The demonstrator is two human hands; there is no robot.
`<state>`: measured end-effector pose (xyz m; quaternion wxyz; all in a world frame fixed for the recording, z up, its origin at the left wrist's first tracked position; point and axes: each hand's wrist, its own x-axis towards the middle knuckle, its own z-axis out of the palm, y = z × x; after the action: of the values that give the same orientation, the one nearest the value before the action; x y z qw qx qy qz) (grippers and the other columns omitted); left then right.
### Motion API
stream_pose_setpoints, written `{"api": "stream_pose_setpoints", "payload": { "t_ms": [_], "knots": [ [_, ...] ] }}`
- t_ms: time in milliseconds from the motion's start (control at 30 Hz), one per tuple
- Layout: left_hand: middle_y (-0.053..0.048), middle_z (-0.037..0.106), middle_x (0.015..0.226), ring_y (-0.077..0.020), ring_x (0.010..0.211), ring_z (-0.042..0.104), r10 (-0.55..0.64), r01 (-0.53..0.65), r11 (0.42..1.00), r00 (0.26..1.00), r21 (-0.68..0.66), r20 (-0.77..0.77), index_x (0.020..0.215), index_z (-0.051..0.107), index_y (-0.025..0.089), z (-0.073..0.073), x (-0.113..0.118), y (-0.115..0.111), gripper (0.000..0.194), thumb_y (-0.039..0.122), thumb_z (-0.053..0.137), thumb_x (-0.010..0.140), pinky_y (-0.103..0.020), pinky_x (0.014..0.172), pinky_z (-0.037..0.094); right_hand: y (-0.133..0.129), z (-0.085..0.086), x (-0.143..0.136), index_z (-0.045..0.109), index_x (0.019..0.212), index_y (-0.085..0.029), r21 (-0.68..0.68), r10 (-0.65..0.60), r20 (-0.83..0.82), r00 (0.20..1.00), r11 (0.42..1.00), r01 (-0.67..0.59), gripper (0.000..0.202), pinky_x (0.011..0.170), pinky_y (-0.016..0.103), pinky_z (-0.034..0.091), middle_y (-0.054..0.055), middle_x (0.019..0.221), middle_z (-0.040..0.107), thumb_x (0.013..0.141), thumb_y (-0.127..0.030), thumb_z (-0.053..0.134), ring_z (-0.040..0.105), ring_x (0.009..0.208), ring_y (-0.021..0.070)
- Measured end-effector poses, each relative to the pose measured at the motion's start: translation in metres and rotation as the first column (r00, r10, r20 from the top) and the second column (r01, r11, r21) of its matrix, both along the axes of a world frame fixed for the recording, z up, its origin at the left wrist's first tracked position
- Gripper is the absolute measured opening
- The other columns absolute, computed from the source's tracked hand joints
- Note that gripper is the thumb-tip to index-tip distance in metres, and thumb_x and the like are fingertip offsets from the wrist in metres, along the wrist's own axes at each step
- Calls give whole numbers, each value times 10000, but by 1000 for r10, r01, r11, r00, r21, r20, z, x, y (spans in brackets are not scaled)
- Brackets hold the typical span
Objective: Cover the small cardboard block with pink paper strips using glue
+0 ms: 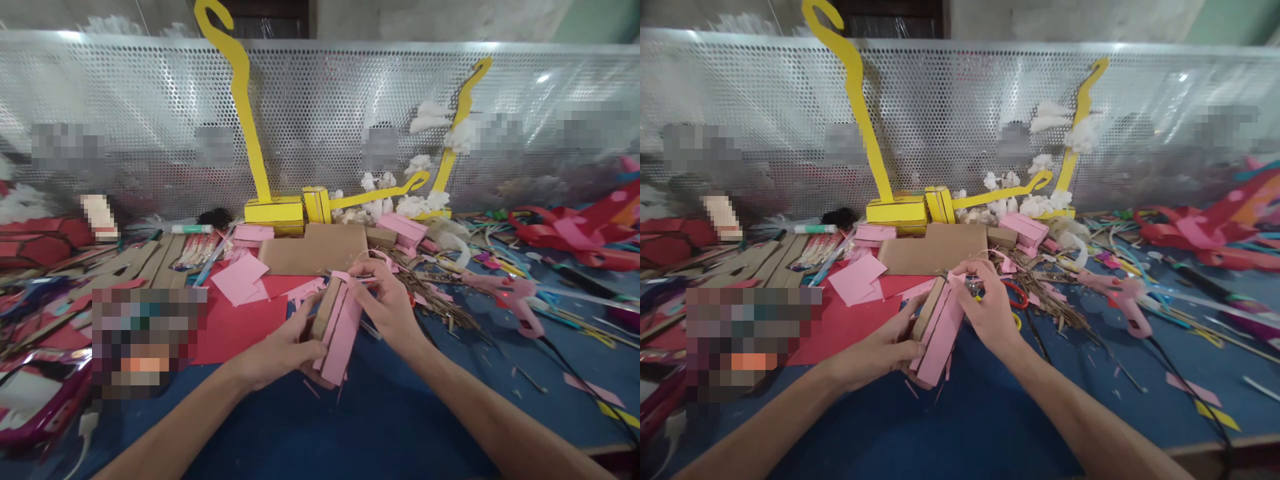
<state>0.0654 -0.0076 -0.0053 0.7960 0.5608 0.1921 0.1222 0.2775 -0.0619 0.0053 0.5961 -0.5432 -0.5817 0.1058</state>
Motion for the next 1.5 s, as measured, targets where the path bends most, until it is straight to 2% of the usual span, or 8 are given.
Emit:
{"api": "stream_pose_setpoints", "payload": {
  "t_ms": [100,267,500,633,933,1067,1267,1500],
  "knots": [
    [-78,650,1183,-253,873,754,7,-7,1000,1000,5,-5,1609,-19,428,2,1,-1,1067,66,630,844,-474,775,636,-2,-1,-2,622,1133,-264,-50,53,-121,991,997,-59,202,842,366,523,49,1089,661,1000,-388,534,633,974,215],
    [-82,649,1178,-242,897,736,13,-13,999,1000,45,-7,1619,-24,395,7,1,-3,1056,101,641,853,-397,751,627,-6,0,-5,582,1274,-272,-87,194,-54,979,976,-198,332,999,384,500,72,1296,631,960,-374,610,593,1211,243],
    [-75,620,1187,-222,866,695,53,-49,995,998,88,-42,1624,23,383,8,0,-3,1040,126,645,831,-394,728,620,-2,-4,-4,624,1124,-235,-115,173,-51,984,977,-178,185,919,359,530,74,1149,682,969,-335,606,660,1064,219],
    [-85,630,1172,-236,909,684,91,-82,991,993,101,-79,1624,81,341,9,1,-3,1028,115,648,797,-381,737,612,-5,-4,-6,582,1066,-248,-71,164,-57,985,983,-168,114,967,376,520,71,1149,661,975,-314,604,646,1103,227],
    [-67,635,1103,-243,880,704,80,-77,995,996,57,-45,1596,168,359,12,0,-2,967,114,668,805,-512,794,621,-6,-2,-7,558,1124,-258,-42,136,61,989,990,-134,186,967,381,513,72,1180,623,946,-253,609,611,1132,234],
    [-81,636,1144,-226,902,695,62,-59,995,997,75,-38,1597,178,316,11,-2,-2,951,137,695,819,-434,796,618,-5,-3,-6,575,1089,-259,-47,115,48,992,992,-113,155,957,377,513,65,1161,624,940,-245,614,607,1113,231],
    [-61,642,1110,-218,941,682,35,-34,996,999,82,-12,1526,334,276,12,-2,-3,827,98,677,794,-377,805,605,-5,-2,-3,607,912,-244,-73,118,48,992,991,-114,46,884,355,504,58,1106,638,951,-266,605,620,1047,225],
    [-50,651,1045,-219,908,701,66,-65,997,997,34,-27,1568,206,297,13,0,-4,957,49,673,770,-452,847,612,-3,-1,-6,607,908,-236,22,151,-137,979,989,-149,114,873,355,520,54,1011,676,935,-339,648,644,947,207]
  ]
}}
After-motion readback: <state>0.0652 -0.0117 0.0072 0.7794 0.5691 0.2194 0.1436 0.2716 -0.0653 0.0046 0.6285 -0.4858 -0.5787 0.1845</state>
